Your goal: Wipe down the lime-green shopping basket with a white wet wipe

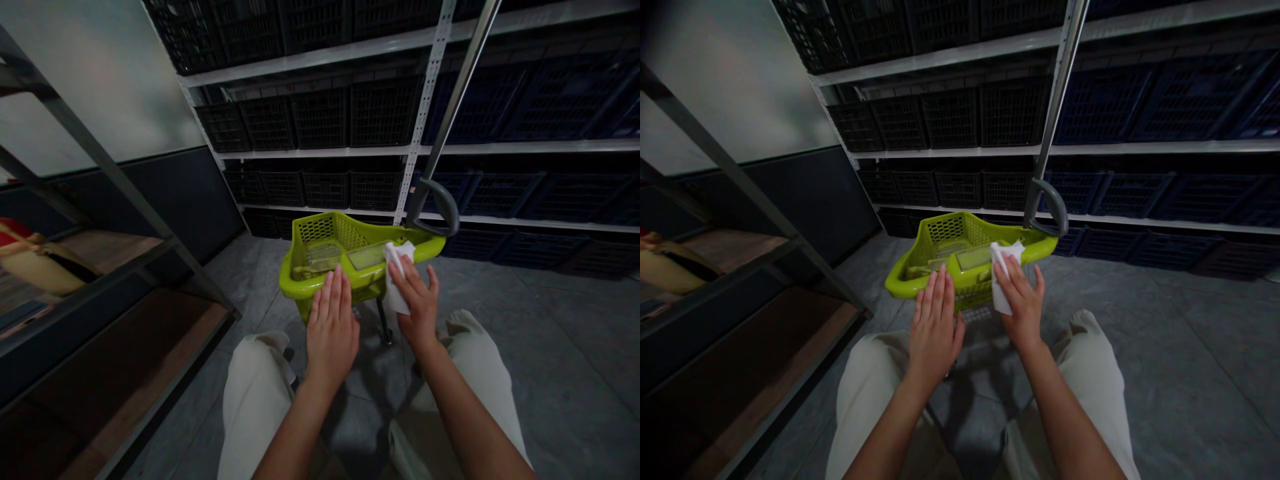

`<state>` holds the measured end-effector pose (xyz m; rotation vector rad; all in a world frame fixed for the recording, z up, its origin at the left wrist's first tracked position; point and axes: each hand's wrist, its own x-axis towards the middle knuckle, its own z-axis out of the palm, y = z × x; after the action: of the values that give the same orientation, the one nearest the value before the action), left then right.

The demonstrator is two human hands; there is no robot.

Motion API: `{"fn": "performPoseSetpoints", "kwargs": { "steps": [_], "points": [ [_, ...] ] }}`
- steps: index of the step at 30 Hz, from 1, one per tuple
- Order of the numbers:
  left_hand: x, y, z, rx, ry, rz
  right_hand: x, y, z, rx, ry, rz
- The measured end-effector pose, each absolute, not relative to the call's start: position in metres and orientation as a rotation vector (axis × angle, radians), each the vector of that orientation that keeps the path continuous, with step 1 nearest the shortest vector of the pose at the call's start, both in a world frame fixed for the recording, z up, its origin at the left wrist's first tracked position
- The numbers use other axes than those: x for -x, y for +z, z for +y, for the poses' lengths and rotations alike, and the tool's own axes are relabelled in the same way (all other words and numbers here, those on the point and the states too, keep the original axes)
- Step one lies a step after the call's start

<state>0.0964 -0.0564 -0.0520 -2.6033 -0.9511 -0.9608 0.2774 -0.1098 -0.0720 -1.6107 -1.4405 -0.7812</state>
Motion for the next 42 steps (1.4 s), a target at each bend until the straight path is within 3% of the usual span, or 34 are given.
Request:
{"fn": "performPoseSetpoints", "kwargs": {
  "steps": [12,22,28,35,42],
  "points": [
    [-0.09,-0.052,-0.053,2.591,-0.957,-0.942,-0.343,-0.057,-0.105,1.637,-0.729,-1.333],
    [-0.055,-0.058,-0.038,2.536,-1.161,-1.007,-0.289,-0.052,-0.114,1.629,-0.706,-1.376],
    [-0.044,-0.039,-0.047,2.432,-1.477,-1.089,-0.238,-0.053,-0.114,1.629,-0.707,-1.355],
    [-0.084,-0.028,-0.077,2.668,-1.06,-0.816,-0.217,-0.057,-0.118,1.552,-0.722,-1.476],
    [-0.084,-0.026,-0.074,2.658,-1.089,-0.856,-0.254,-0.072,-0.133,1.494,-0.796,-1.463]
  ]
}}
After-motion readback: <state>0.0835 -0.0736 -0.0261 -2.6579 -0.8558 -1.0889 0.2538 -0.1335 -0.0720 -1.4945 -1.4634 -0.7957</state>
